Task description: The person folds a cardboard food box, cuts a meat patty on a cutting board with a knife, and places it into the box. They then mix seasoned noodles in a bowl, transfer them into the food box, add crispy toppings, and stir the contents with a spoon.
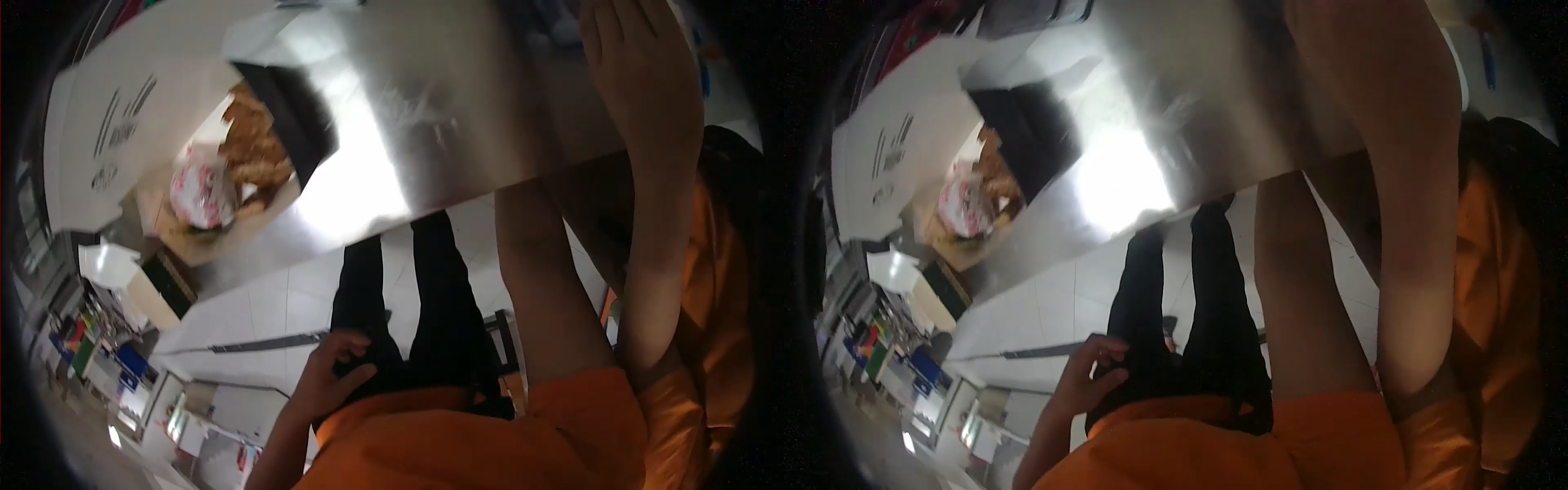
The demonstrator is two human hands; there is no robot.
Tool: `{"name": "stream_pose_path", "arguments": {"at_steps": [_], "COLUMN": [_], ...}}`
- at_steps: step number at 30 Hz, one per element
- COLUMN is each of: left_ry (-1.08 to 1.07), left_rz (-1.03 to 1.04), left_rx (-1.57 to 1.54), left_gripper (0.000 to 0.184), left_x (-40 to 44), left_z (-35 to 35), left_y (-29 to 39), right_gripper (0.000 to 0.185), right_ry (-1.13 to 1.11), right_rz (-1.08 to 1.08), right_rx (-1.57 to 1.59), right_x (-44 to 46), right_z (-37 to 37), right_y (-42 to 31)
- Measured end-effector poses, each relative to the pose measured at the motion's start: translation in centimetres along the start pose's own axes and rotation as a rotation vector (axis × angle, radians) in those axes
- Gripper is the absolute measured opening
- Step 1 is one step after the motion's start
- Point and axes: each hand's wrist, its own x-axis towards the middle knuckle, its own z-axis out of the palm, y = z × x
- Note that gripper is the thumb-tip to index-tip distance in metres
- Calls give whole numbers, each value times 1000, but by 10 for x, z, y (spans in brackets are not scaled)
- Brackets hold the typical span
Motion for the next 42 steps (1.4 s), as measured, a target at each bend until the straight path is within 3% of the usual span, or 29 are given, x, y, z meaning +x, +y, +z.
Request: {"name": "stream_pose_path", "arguments": {"at_steps": [9,10,13,16,19,21,24,26,27,28,29,32,33,36,39,42], "left_ry": [21,16,48,-91,-38,-45,-140,-297,-243,-171,-93,-108,-136,49,46,-10], "left_rz": [-22,-98,30,53,413,612,862,729,888,1043,1178,805,772,1008,863,1192], "left_rx": [-44,-112,100,215,433,471,552,806,924,1036,1158,1489,1479,1401,1158,683], "left_gripper": [26,23,25,26,24,22,18,26,29,32,35,62,81,61,24,25], "left_x": [-17,-18,-16,-5,8,15,21,27,42,64,70,-7,-5,2,0,-43], "left_z": [-9,-15,-26,-19,-12,0,23,32,38,44,42,45,45,37,17,-14], "left_y": [-80,-84,-104,-91,-45,-3,36,46,35,16,7,53,47,38,45,81], "right_gripper": [21,21,22,23,24,24,23,21,19,23,23,22,21,21,20,19], "right_ry": [34,53,152,234,235,193,76,75,71,50,1,-32,-35,-74,-38,-61], "right_rz": [-197,-198,-172,-113,-32,85,-38,-219,-344,-170,-193,-135,-154,-331,-281,-285], "right_rx": [-59,-71,-135,-230,-198,-109,-152,-275,-350,-310,-269,-181,-177,-202,-255,-204], "right_x": [42,40,5,-75,-191,-299,-418,-482,-498,-536,-547,-577,-581,-580,-584,-573], "right_z": [40,33,-2,-49,-87,-103,-117,-106,-102,-82,-81,-57,-52,-42,-37,-47], "right_y": [-38,-28,45,134,171,137,114,117,109,62,69,57,54,54,33,22]}}
